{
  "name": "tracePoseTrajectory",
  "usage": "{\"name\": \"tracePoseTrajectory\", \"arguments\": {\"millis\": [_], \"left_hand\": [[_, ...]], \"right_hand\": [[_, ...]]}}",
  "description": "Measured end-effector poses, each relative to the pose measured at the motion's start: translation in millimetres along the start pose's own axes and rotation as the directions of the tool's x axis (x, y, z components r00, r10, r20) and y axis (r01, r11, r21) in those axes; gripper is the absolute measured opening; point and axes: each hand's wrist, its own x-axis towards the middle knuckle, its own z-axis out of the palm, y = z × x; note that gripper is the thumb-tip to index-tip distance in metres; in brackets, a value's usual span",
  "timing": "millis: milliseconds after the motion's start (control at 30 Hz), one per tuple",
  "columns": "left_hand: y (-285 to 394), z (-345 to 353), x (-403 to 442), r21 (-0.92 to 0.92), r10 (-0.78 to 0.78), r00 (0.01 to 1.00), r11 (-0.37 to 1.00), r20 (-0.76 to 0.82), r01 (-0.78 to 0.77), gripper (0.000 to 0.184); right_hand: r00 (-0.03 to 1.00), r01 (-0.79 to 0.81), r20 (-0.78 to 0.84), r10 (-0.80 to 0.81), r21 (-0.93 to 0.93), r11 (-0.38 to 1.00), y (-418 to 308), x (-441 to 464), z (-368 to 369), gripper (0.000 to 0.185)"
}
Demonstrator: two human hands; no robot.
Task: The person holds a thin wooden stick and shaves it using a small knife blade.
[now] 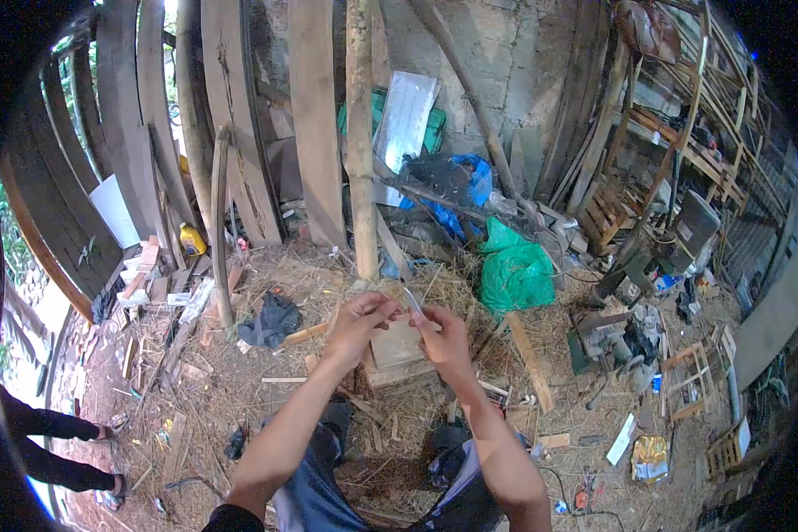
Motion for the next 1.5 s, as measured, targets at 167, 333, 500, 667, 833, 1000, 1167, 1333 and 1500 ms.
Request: {"name": "tracePoseTrajectory", "arguments": {"millis": [167, 333, 500, 667, 833, 1000, 1167, 1333, 1500], "left_hand": [[-4.1, 5.9, 1.1, 0.054, -0.015, 1.000, 0.998, 0.004, 0.015, 0.016], [-2.0, -6.9, 6.6, 0.008, 0.092, 0.988, 0.996, -0.127, -0.091, 0.013], [11.6, -37.1, 12.2, -0.173, 0.186, 0.908, 0.949, -0.375, -0.265, 0.013], [18.6, -36.4, 6.8, -0.082, 0.234, 0.904, 0.956, -0.357, -0.280, 0.016], [21.8, -8.9, -10.2, -0.051, 0.013, 0.998, 0.999, -0.069, -0.017, 0.015], [10.4, 10.6, -11.9, 0.100, -0.026, 0.997, 0.995, 0.077, 0.018, 0.013], [9.6, 12.8, -15.3, 0.157, -0.114, 0.978, 0.984, 0.176, 0.087, 0.012], [12.2, 10.2, -14.3, 0.143, -0.249, 0.948, 0.964, 0.199, 0.223, 0.013], [14.9, 4.0, -15.1, 0.133, -0.351, 0.898, 0.936, 0.266, 0.327, 0.015]], "right_hand": [[0.998, 0.059, 0.001, -0.059, -0.117, 0.991, -0.8, -0.4, 3.2, 0.019], [0.996, -0.054, 0.060, 0.067, -0.190, 0.980, -2.8, -6.7, -9.4, 0.021], [0.881, 0.005, 0.430, 0.198, -0.427, 0.904, 10.0, -15.2, -18.9, 0.023], [0.943, 0.014, 0.310, 0.125, -0.411, 0.912, 10.3, -13.2, -12.5, 0.024], [0.984, -0.017, 0.175, 0.016, 0.003, 1.000, -12.5, -5.3, -9.0, 0.027], [0.983, -0.028, 0.182, -0.002, 0.160, 0.987, -27.0, -6.3, -10.2, 0.030], [0.976, -0.095, 0.212, 0.043, 0.244, 0.965, -18.5, -2.9, -23.7, 0.024], [0.954, -0.196, 0.269, 0.134, 0.215, 0.957, -27.0, -5.9, -35.9, 0.019], [0.974, -0.199, 0.138, 0.178, 0.151, 0.968, -28.9, -0.7, -41.6, 0.017]]}}
